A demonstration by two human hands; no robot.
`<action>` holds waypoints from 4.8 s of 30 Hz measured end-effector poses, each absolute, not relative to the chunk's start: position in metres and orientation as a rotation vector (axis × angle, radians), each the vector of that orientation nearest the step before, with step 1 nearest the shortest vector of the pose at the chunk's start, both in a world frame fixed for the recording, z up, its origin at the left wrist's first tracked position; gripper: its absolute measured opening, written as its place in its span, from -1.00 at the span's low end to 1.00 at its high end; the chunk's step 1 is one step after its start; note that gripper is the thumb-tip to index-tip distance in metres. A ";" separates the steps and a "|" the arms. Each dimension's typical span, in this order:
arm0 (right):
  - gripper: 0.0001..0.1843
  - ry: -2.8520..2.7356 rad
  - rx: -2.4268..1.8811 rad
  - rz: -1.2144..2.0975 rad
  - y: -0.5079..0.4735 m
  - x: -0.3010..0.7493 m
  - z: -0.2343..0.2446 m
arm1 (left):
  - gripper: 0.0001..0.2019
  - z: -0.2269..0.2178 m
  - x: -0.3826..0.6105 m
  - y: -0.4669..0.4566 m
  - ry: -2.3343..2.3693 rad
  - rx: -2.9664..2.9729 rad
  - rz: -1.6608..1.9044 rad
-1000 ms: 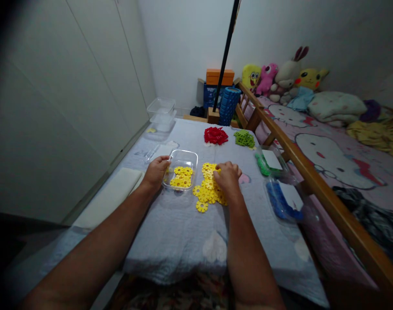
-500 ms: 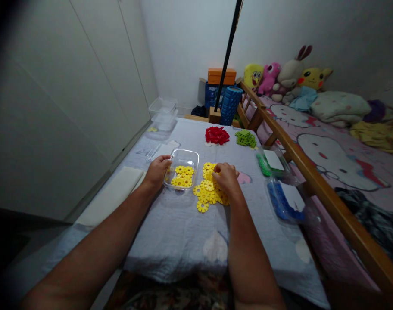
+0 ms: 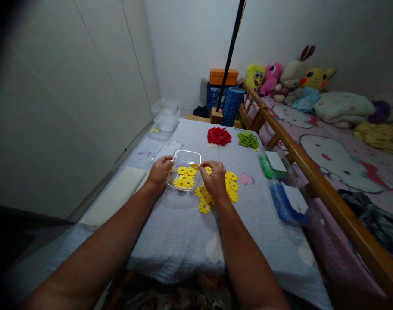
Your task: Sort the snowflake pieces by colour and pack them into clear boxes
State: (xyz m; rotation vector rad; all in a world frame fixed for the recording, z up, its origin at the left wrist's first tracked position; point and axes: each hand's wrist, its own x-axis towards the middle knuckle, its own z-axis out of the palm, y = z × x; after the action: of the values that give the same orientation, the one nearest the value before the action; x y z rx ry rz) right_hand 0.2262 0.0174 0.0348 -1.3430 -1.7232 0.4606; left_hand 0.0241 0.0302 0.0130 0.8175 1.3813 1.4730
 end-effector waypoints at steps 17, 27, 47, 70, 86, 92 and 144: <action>-0.77 -1.854 -1.485 0.230 0.029 0.225 0.025 | -0.63 0.017 0.025 0.028 1.385 0.815 1.456; -0.73 -1.931 -1.754 0.062 0.064 0.255 0.010 | -0.63 0.016 0.025 0.028 1.395 0.808 1.465; -0.82 -1.814 -1.731 0.368 0.078 0.251 0.031 | -0.63 0.009 0.023 0.032 1.398 0.842 1.474; -0.76 -2.099 -1.535 0.187 0.054 0.206 0.041 | -0.63 0.012 0.024 0.031 1.346 0.797 1.466; -0.69 -2.348 -1.895 0.117 0.050 0.269 0.038 | -0.63 0.012 0.024 0.030 1.387 0.844 1.468; -0.72 -2.354 -1.887 0.127 0.043 0.269 0.035 | -0.62 0.014 0.024 0.028 1.394 0.833 1.459; -0.65 -2.281 -2.079 0.206 0.066 0.319 0.033 | -0.59 0.016 0.025 0.029 1.365 0.768 1.450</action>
State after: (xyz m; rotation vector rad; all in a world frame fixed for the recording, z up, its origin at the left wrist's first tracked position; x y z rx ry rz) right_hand 0.3192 0.0659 0.0331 -2.0793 -2.2807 0.2063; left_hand 0.0250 0.0285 0.0163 0.7676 1.3655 1.4496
